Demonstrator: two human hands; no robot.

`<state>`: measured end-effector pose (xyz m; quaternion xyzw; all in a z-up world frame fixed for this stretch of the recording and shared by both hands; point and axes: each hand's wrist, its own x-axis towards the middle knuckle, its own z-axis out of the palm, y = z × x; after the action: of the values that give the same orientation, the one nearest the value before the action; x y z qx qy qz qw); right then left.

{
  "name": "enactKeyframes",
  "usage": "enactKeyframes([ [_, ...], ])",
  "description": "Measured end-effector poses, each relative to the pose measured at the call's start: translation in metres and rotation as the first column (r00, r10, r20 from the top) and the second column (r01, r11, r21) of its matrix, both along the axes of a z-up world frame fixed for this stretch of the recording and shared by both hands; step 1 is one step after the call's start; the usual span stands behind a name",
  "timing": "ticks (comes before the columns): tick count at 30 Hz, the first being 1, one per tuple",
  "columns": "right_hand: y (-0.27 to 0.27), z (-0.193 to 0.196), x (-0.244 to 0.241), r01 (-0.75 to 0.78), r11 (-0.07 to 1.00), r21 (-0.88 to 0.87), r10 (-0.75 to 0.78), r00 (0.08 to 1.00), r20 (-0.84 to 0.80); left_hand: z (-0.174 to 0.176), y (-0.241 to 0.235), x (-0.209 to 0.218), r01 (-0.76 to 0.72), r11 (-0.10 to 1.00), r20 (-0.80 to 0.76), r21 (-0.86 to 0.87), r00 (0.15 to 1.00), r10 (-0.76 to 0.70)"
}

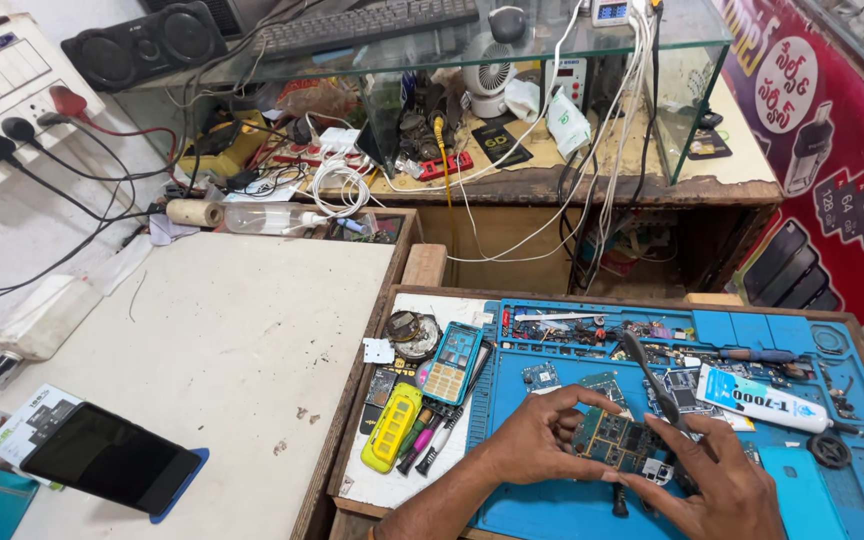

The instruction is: The person uses a yellow-handled screwdriver to remove small components from a green circuit board. They repeatedly scrape and pry at the board surface, flip it over, and continue working on different areas. The board is handled one at a time on a blue work mat.

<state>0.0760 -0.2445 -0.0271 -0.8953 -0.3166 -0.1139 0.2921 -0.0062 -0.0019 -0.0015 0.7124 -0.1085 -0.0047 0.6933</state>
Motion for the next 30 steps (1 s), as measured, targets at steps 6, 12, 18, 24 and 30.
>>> enactKeyframes([
  [6,-0.001,-0.005,0.003,0.023,0.999,-0.047,-0.024,1.0,-0.013,0.003,0.0,-0.001,0.028,0.994,-0.054,-0.104,0.998,-0.034],
  [12,0.0,-0.007,0.005,0.023,0.993,-0.12,-0.031,0.997,-0.069,-0.001,0.0,0.002,-0.005,1.0,-0.042,-0.007,0.999,0.004],
  [18,-0.001,-0.01,0.007,-0.027,0.996,-0.08,0.021,0.998,-0.065,-0.007,0.0,0.001,-0.014,1.0,-0.024,0.007,1.0,0.014],
  [24,-0.002,-0.014,0.009,-0.011,0.991,-0.133,0.006,0.999,-0.035,-0.009,0.0,0.002,-0.007,1.0,-0.026,-0.011,1.0,0.007],
  [30,-0.007,-0.021,0.016,0.06,0.954,-0.294,-0.074,0.997,-0.036,-0.01,0.0,0.004,-0.032,0.999,0.017,0.027,0.999,0.032],
])
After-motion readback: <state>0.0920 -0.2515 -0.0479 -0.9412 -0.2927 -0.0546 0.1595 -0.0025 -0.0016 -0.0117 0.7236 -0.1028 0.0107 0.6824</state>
